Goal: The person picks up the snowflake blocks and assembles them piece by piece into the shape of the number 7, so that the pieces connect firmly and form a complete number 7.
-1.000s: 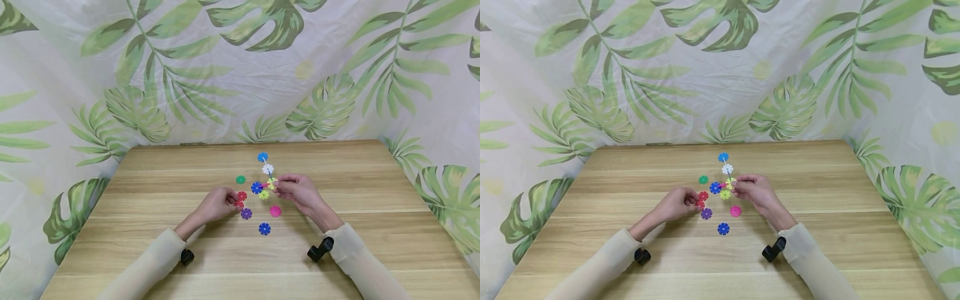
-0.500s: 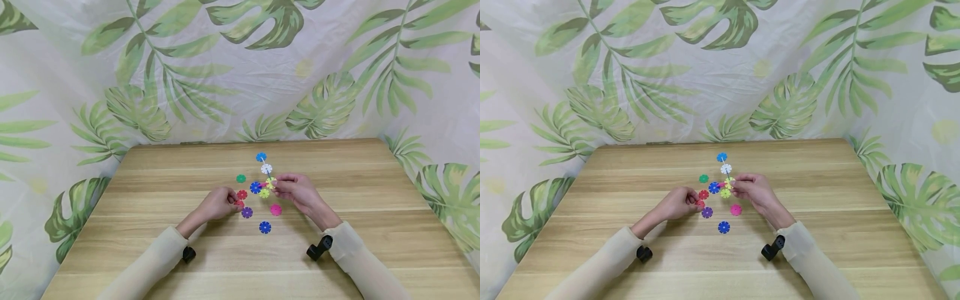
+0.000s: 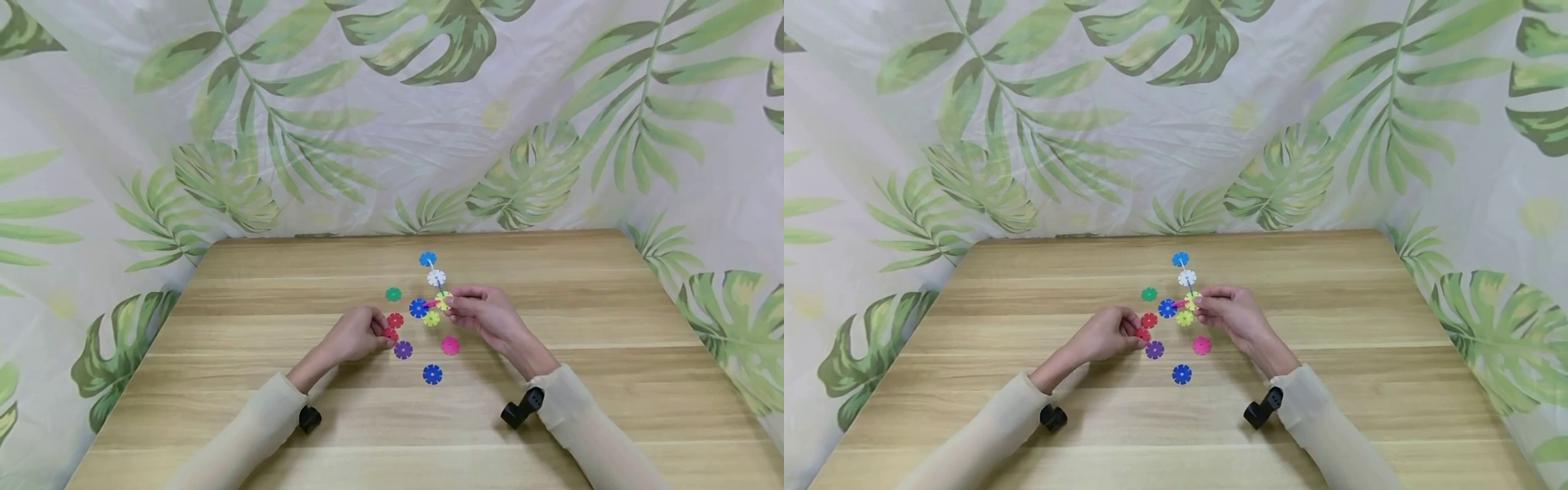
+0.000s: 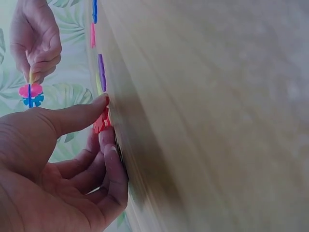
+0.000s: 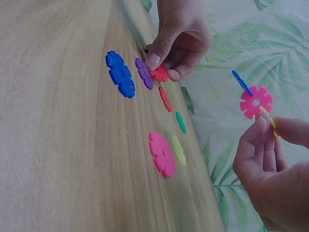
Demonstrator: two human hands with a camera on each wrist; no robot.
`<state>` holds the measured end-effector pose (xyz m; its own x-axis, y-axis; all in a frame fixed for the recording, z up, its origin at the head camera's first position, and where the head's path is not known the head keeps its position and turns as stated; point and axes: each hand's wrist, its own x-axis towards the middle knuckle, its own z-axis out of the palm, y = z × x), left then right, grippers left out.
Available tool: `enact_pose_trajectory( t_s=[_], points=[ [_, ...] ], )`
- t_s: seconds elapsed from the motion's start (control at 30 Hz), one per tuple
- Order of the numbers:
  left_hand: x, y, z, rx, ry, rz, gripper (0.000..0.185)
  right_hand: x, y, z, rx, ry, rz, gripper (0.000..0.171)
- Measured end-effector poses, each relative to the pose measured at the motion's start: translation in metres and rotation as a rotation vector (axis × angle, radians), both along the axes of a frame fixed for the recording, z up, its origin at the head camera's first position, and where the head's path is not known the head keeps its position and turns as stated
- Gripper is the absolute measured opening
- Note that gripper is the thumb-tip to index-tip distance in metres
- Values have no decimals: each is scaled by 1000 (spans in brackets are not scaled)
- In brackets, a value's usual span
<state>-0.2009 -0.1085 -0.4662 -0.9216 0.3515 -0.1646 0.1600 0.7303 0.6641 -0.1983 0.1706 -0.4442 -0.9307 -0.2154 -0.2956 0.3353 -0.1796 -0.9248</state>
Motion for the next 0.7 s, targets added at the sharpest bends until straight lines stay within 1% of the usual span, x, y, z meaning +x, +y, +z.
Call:
enact_pose_trajectory(
  t_s=[0.13,0.27,0.33,0.43,0.57,0.7],
  points=[
    [0,-1,1,34,1,9,18,0,2,-1,11,1,1,28],
    [1,-3,3,91,-50,33,13,0,2,-3,7,7,3,27],
    [1,-3,5,130,-79,53,11,1,2,-4,7,12,7,25],
    [2,-2,10,200,-93,82,11,1,2,-6,10,16,8,24],
    [3,0,16,301,-107,133,20,0,1,-7,28,16,11,31],
    [5,1,18,370,-105,190,16,-1,1,-7,32,15,19,37]
  ],
)
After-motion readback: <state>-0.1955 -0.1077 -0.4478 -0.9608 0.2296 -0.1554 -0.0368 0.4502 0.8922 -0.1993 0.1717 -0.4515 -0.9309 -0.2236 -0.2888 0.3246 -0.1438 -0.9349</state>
